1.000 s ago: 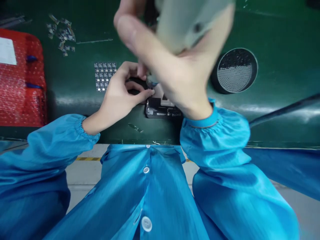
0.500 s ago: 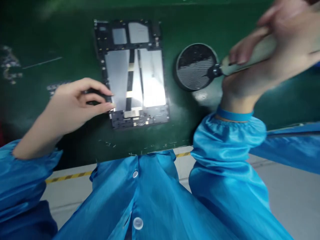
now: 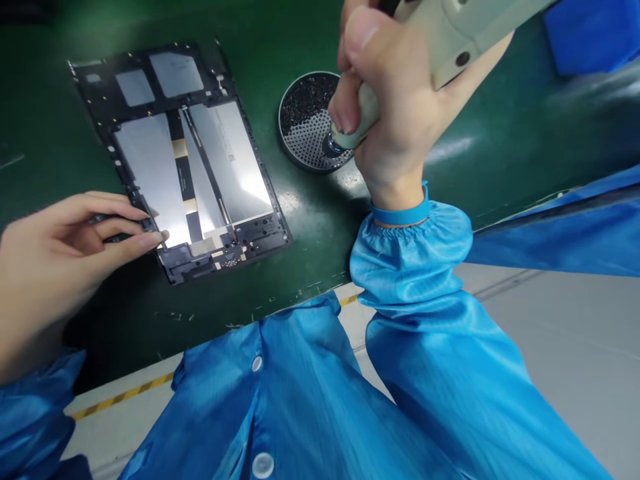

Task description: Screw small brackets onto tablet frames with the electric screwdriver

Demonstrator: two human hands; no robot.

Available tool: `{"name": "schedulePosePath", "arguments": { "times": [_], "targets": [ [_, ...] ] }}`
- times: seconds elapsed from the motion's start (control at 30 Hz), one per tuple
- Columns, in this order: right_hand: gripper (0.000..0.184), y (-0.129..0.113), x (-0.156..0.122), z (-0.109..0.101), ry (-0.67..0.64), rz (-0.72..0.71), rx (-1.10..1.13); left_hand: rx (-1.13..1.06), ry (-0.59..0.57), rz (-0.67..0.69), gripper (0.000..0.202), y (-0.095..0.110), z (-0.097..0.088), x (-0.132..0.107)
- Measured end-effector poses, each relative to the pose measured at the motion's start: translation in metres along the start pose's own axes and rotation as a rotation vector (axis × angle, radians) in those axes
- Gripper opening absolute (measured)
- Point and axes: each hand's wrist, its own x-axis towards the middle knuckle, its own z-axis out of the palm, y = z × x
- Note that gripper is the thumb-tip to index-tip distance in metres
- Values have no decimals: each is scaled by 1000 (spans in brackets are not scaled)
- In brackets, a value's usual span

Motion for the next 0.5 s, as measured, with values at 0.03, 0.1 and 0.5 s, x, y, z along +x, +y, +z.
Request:
{"name": "schedulePosePath", "arguments": {
  "times": [0.03, 0.1, 0.5],
  "targets": [
    [90, -1, -7, 1, -19, 15, -14, 6, 18, -11, 29, 1, 1, 0],
    [90, -4, -18, 4, -52, 36, -35, 22, 67, -28, 29, 3, 2, -1],
    [59, 13, 26, 17, 109, -354, 450, 48, 25, -4, 24, 8, 3, -3]
  ]
}}
